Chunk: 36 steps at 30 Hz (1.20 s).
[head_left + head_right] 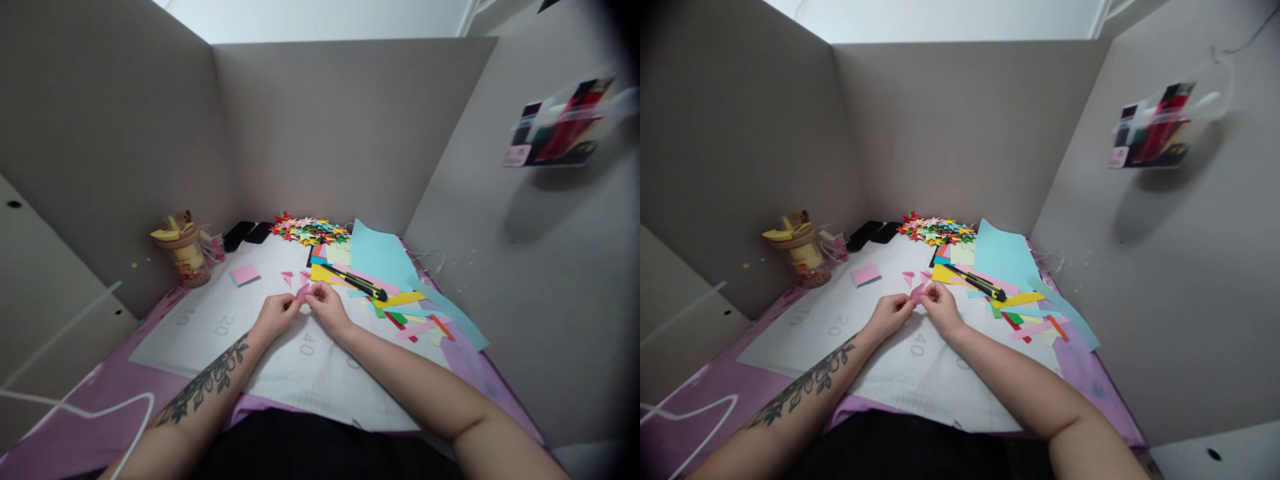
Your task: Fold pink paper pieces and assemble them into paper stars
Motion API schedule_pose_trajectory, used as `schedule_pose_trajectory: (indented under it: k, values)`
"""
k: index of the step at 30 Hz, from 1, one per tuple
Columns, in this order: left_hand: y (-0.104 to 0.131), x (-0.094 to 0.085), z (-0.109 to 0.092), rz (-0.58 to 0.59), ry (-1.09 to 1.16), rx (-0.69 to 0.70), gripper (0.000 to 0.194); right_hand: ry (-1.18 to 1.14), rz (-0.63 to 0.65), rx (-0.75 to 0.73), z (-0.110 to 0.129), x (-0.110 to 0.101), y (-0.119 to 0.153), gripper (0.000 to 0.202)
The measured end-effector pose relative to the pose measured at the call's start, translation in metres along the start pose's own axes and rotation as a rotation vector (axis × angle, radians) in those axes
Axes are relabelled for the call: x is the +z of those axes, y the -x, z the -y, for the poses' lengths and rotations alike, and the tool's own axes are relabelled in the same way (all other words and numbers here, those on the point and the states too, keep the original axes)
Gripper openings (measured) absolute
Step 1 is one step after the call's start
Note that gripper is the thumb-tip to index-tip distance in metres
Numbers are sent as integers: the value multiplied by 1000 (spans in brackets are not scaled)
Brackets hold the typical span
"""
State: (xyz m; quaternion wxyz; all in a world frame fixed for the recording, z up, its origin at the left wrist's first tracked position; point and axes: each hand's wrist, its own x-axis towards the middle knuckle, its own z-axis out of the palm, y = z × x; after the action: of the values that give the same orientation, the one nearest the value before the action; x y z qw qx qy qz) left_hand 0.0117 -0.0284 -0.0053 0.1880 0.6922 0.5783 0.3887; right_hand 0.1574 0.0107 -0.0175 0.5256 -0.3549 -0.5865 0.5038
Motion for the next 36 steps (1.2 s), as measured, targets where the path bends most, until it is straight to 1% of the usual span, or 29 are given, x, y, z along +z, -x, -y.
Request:
schedule_pose_trajectory:
  k: [4, 8, 10, 12, 14, 18, 21, 24, 26, 29, 31, 33, 36]
  values:
    - [0, 1, 2, 4, -19, -12, 37, -144, 32, 129, -1, 0, 0, 22]
    - [1, 1, 1, 15, -61, 15, 37, -299, -9, 200, -3, -1, -3, 27]
    - [1, 0, 0, 24, -73, 26, 37, -345, 2, 235, -2, -1, -3, 31]
    - [2, -1, 0, 33, -80, 25, 37, -327, 40, 251, 0, -1, -3, 34]
    - [2, -1, 0, 50, -84, 27, 38, -233, 86, 258, 1, -1, 0, 28]
    - [3, -1, 1, 66, -36, 33, 31, -28, 115, 201, 2, 1, 3, 13]
    - [2, 0, 1, 61, -23, 34, 29, 34, 118, 137, 1, 2, 3, 8]
    - [2, 1, 1, 89, -71, 53, 34, 57, 117, 62, 1, 1, 2, 6]
    - [2, 1, 1, 105, -96, 56, 36, 96, 92, 0, 2, 1, 2, 6]
    - [2, 2, 2, 107, -103, 53, 36, 138, 39, -53, 3, 1, 4, 12]
    - [1, 1, 3, 89, -97, 51, 35, 65, 66, -10, 3, 2, 4, 17]
    - [1, 1, 5, 55, -95, 53, 33, -70, 111, 87, 2, 1, 4, 22]
    - [0, 0, 7, -1, -93, 78, 26, -271, 104, 245, 0, 0, 0, 30]
